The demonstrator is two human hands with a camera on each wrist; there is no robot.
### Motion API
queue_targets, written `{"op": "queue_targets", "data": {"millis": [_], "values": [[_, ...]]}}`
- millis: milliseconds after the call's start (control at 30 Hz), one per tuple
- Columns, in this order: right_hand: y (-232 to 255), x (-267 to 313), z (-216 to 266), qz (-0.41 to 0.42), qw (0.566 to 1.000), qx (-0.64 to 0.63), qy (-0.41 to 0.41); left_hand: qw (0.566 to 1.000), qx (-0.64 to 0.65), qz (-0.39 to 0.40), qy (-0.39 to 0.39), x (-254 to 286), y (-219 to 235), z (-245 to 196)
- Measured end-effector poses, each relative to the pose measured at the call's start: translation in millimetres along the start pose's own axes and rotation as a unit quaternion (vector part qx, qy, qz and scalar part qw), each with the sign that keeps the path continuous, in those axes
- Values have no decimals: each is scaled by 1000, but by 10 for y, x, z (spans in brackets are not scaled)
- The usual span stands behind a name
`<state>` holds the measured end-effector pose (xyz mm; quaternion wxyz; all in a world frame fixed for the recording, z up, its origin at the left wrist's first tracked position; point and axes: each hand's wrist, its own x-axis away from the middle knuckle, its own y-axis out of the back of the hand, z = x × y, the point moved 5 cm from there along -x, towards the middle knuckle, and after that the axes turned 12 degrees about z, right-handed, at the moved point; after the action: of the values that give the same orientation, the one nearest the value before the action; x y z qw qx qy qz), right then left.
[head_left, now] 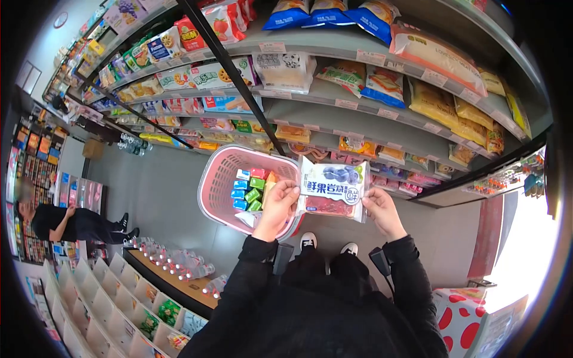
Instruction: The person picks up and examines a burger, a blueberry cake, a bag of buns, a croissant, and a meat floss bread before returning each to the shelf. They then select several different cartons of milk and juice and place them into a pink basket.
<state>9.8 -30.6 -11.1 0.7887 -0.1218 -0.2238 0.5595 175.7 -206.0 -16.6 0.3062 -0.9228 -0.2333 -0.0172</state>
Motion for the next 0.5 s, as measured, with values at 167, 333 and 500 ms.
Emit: {"op": "queue_targets", "data": {"millis": [167,333,500], "values": [[-156,-180,-71,6,1000,11,12,1000,-2,12,5,-13,128,-211],[-350,-352,-66,-1,999,-14,32,999,-48,13,-7,-62,279,-469],[-473,-453,-13,-21,997,-33,59,998,-48,26,-29,-142,407,-575]]}}
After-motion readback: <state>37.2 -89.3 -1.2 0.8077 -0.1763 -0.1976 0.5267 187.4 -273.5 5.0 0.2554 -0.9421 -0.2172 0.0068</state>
